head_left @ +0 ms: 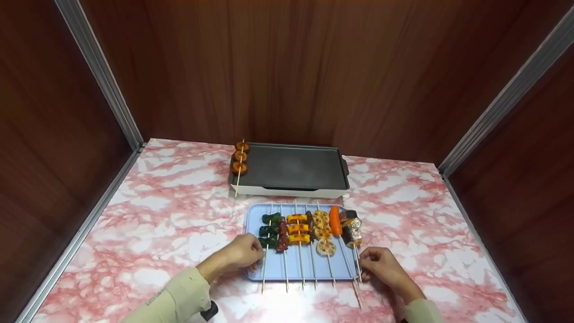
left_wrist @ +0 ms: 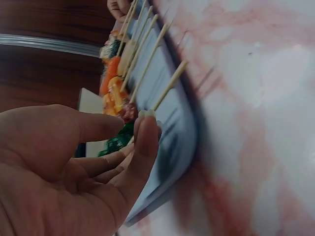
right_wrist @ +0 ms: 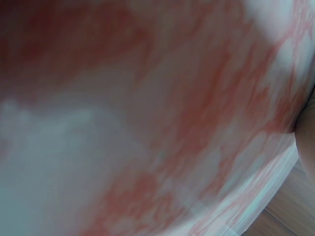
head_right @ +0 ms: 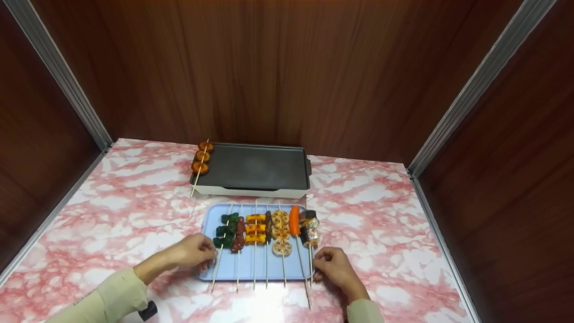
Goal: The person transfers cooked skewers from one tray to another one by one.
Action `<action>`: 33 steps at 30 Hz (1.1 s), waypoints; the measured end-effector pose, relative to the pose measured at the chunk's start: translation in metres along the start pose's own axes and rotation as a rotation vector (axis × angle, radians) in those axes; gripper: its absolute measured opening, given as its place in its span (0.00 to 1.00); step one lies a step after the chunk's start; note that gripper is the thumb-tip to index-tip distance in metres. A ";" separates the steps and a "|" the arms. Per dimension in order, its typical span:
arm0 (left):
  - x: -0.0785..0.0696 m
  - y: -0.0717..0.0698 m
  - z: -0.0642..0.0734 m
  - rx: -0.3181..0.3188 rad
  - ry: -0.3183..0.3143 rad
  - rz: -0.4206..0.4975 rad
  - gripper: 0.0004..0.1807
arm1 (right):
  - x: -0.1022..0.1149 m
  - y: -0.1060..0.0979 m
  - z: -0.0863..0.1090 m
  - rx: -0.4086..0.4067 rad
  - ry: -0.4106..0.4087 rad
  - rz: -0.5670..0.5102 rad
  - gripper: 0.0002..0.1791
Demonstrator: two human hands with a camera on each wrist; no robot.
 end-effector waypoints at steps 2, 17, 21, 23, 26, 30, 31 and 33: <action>-0.006 -0.010 -0.001 -0.024 -0.007 -0.022 0.04 | 0.000 0.000 0.000 0.001 0.000 -0.001 0.11; -0.069 -0.106 -0.020 -0.259 0.236 -0.293 0.08 | 0.002 -0.001 0.000 -0.005 -0.005 0.035 0.09; -0.077 -0.131 -0.033 -0.350 0.249 -0.378 0.12 | 0.001 -0.001 0.000 -0.001 0.002 0.042 0.08; -0.079 -0.141 -0.041 -0.407 0.248 -0.432 0.12 | 0.000 -0.002 0.000 0.000 -0.003 0.046 0.08; -0.077 -0.148 -0.052 -0.448 0.205 -0.475 0.13 | 0.000 -0.002 -0.001 -0.002 -0.011 0.042 0.06; -0.072 -0.152 -0.068 -0.462 0.152 -0.487 0.11 | -0.002 -0.001 -0.002 0.000 -0.016 0.030 0.06; -0.070 -0.152 -0.071 -0.463 0.143 -0.480 0.10 | -0.002 -0.001 -0.002 0.001 -0.016 0.029 0.07; -0.067 -0.153 -0.077 -0.465 0.131 -0.472 0.07 | -0.002 -0.001 -0.002 0.001 -0.019 0.032 0.08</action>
Point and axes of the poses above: each hand's wrist, its own z-axis away from the middle knuckle, its own y-axis out of the palm, x = y × z, the point moved 5 cm from there along -z, towards the middle knuckle, and after that the axes turned 6 degrees about -y, right-handed, at the moved point
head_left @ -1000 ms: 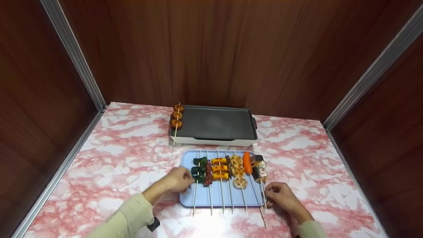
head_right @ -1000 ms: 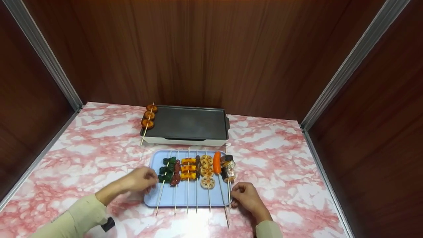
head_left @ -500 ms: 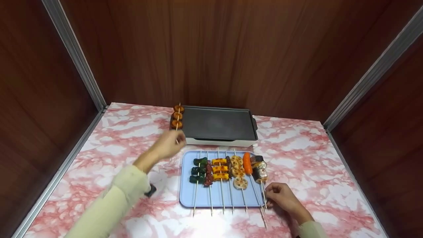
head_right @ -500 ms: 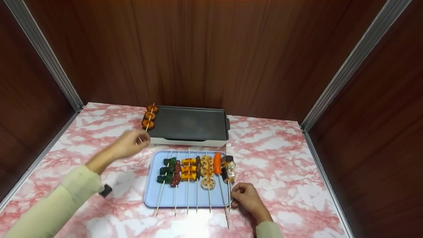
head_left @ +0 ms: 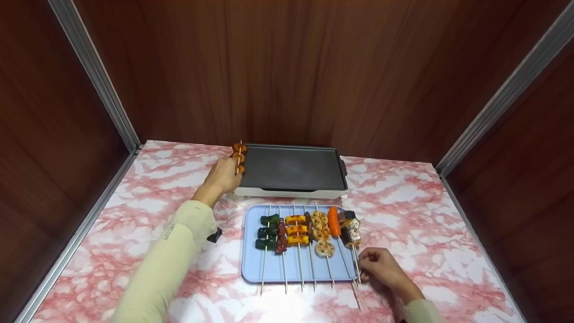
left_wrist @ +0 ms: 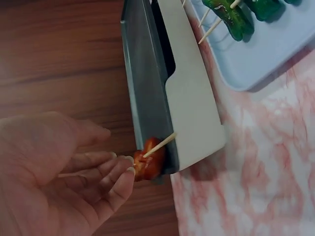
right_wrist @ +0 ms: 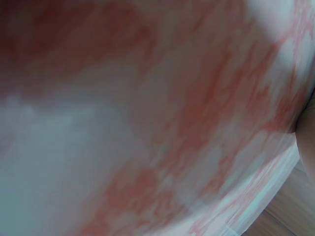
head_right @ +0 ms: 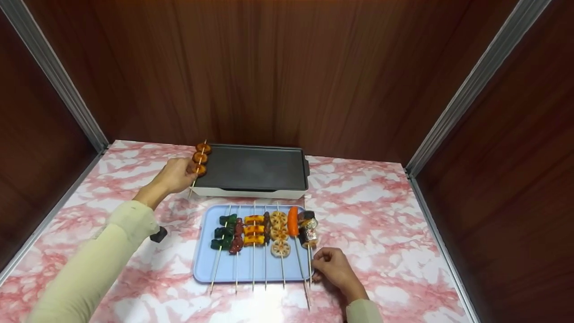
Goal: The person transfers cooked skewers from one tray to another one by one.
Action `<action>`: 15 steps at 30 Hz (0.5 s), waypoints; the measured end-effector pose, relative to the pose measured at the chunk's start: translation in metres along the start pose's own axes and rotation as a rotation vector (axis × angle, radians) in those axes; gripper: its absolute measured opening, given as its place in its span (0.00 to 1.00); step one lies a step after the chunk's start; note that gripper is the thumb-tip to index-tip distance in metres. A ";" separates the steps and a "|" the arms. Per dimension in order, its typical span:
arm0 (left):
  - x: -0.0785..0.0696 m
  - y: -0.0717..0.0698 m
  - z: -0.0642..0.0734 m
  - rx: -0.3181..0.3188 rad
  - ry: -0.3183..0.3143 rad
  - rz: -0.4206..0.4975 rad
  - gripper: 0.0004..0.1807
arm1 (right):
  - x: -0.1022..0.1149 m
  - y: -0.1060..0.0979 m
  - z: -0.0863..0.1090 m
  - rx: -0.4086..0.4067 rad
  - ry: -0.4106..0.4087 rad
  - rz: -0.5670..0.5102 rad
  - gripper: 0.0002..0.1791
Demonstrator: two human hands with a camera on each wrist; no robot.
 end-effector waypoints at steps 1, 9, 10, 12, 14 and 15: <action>0.002 0.001 -0.002 0.001 -0.009 0.000 0.05 | 0.000 0.000 0.000 -0.001 -0.001 0.003 0.09; 0.019 0.012 -0.012 0.044 -0.115 0.000 0.04 | 0.001 0.000 0.000 -0.011 -0.003 0.000 0.09; 0.020 0.013 -0.012 0.044 -0.120 0.001 0.05 | 0.001 0.000 0.000 -0.010 -0.004 -0.004 0.09; 0.021 0.015 -0.013 0.046 -0.134 0.012 0.05 | 0.000 0.000 0.000 -0.009 -0.004 -0.008 0.08; 0.022 0.017 -0.013 0.048 -0.141 0.024 0.04 | 0.000 0.001 0.000 -0.009 0.001 -0.009 0.08; 0.023 0.018 -0.013 0.047 -0.148 0.029 0.05 | 0.000 0.001 0.001 -0.009 0.004 -0.009 0.08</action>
Point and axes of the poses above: each hand's wrist, its own z-axis away from the middle knuckle, its own y-axis out of the palm, x = y × z, the point moved 5 cm from there along -z, towards the middle knuckle, and after that the axes turned 6 degrees about -y, right-handed, at the moved point
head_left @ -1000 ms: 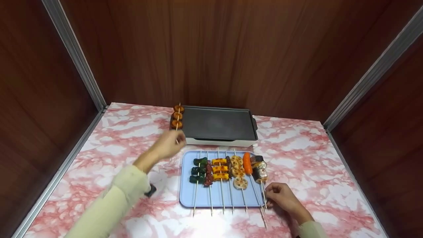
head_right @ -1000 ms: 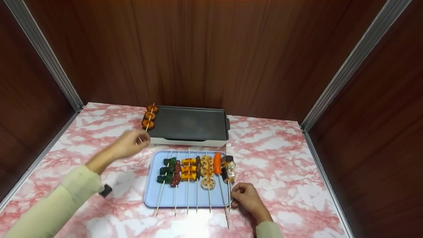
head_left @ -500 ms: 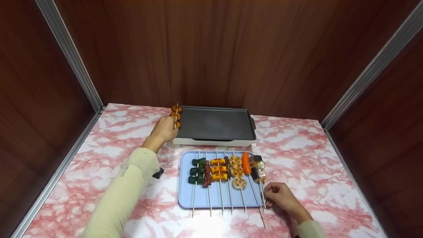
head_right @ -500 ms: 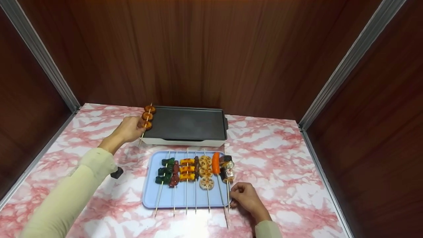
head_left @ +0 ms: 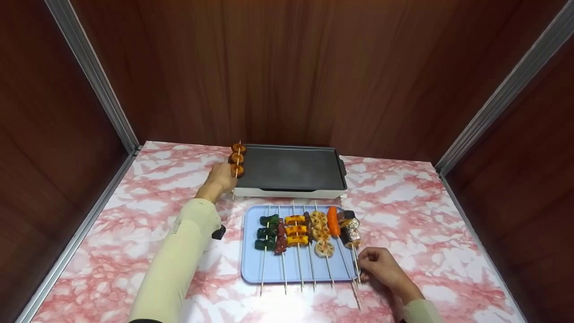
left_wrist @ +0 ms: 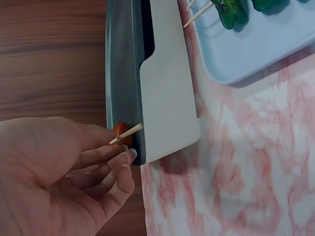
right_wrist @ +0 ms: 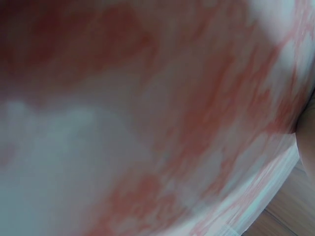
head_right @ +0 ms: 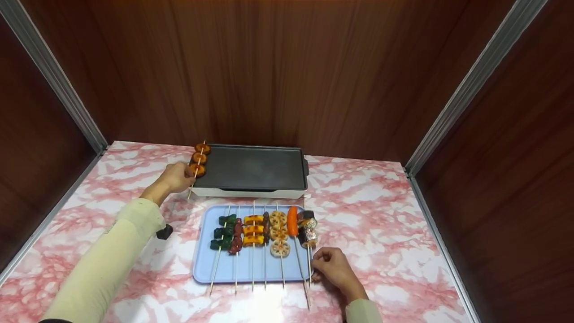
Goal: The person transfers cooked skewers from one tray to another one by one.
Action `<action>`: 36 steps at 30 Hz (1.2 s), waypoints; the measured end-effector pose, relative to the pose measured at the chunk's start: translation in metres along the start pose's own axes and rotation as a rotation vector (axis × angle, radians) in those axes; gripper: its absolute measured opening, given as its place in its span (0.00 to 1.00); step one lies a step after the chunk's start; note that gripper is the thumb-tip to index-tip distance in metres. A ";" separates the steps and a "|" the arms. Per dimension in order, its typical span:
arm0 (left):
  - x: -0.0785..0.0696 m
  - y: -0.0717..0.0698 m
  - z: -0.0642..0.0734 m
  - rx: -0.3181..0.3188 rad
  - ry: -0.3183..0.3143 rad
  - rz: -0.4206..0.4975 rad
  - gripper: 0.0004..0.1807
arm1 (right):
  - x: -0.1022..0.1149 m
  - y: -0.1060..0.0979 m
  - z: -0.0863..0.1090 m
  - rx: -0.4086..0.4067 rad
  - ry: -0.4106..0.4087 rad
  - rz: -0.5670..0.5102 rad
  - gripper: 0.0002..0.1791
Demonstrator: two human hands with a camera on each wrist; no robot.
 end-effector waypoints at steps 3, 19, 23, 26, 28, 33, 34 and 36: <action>0.002 0.003 0.000 0.000 -0.022 0.022 0.12 | -0.001 0.001 0.000 0.004 0.008 0.006 0.08; 0.013 0.012 0.004 0.094 -0.118 0.358 0.19 | 0.002 0.000 -0.002 0.006 -0.006 0.023 0.10; 0.010 0.009 0.011 0.070 -0.064 0.352 0.14 | 0.003 -0.001 -0.002 0.001 -0.004 0.028 0.10; 0.006 0.004 0.018 0.040 -0.018 0.334 0.08 | 0.003 -0.001 -0.002 0.000 -0.009 0.020 0.09; 0.004 0.001 0.023 0.027 0.001 0.344 0.07 | 0.003 -0.001 -0.001 0.002 -0.009 0.005 0.09; -0.002 -0.004 0.037 0.037 0.039 0.401 0.05 | 0.003 0.000 0.000 0.012 -0.009 -0.025 0.09; -0.003 -0.004 0.041 0.040 0.049 0.403 0.05 | 0.003 0.000 0.000 0.016 -0.009 -0.027 0.09; -0.004 -0.004 0.049 0.048 0.064 0.399 0.06 | 0.002 -0.001 0.000 0.021 -0.008 -0.024 0.09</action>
Point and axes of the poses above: each hand's wrist, its own z-axis away from the middle knuckle, its own y-axis out of the palm, x = y × z, the point moved 5 cm from there along -z, towards the middle knuckle, and after that the axes turned 6 degrees about -y, right-handed, at the moved point
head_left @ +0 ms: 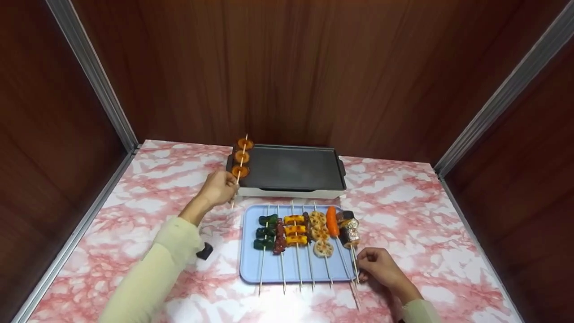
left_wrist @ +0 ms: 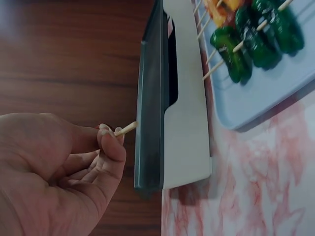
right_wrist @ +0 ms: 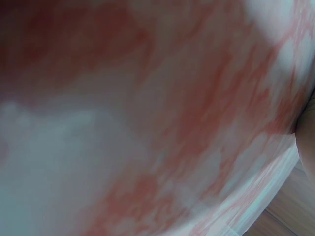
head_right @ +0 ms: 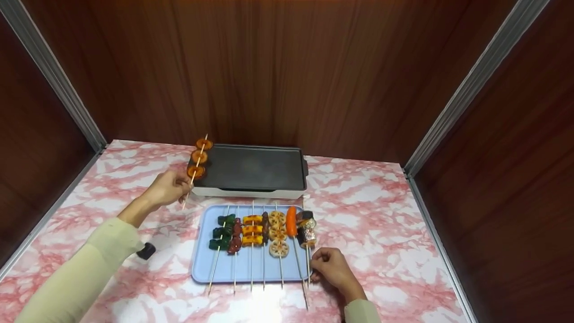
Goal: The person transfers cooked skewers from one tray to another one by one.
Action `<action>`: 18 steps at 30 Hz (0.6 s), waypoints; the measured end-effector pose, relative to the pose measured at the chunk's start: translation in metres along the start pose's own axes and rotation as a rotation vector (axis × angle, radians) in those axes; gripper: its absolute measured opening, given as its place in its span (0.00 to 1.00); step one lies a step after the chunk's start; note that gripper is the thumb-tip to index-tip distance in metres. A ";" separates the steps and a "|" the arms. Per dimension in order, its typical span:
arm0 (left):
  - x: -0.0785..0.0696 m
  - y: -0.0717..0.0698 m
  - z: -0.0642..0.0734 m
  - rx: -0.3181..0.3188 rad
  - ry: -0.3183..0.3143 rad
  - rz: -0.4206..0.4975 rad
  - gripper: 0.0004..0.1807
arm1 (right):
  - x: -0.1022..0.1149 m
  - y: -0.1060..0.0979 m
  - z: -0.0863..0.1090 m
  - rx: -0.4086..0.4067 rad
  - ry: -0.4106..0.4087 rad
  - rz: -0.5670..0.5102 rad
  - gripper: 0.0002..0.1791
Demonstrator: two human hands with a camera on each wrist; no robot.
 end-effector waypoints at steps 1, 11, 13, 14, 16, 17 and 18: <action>0.000 0.001 0.004 0.006 0.006 -0.006 0.06 | 0.000 0.000 0.000 0.001 0.000 0.006 0.09; 0.004 0.013 0.047 0.049 -0.010 0.036 0.07 | 0.000 -0.001 0.001 -0.022 0.020 0.043 0.08; 0.007 0.017 0.056 0.058 -0.036 0.051 0.07 | 0.000 0.000 0.001 -0.023 0.016 0.042 0.08; 0.009 0.020 0.060 0.063 -0.050 0.064 0.07 | 0.000 0.000 0.001 -0.023 0.015 0.042 0.08; 0.014 0.026 0.069 0.077 -0.085 0.095 0.07 | 0.000 0.000 0.001 -0.024 0.012 0.043 0.07; 0.015 0.029 0.074 0.076 -0.096 0.101 0.08 | -0.001 0.000 0.001 -0.026 0.014 0.040 0.07; 0.017 0.032 0.078 0.077 -0.106 0.109 0.08 | -0.001 0.001 0.001 -0.026 0.015 0.038 0.07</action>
Point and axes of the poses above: each hand's wrist, its own z-axis away from the middle knuckle, its own y-axis out of the palm, x = y × z, the point moved 5 cm from there along -z, towards the middle knuckle, and after that the axes turned 6 degrees about -y, right-handed, at the moved point
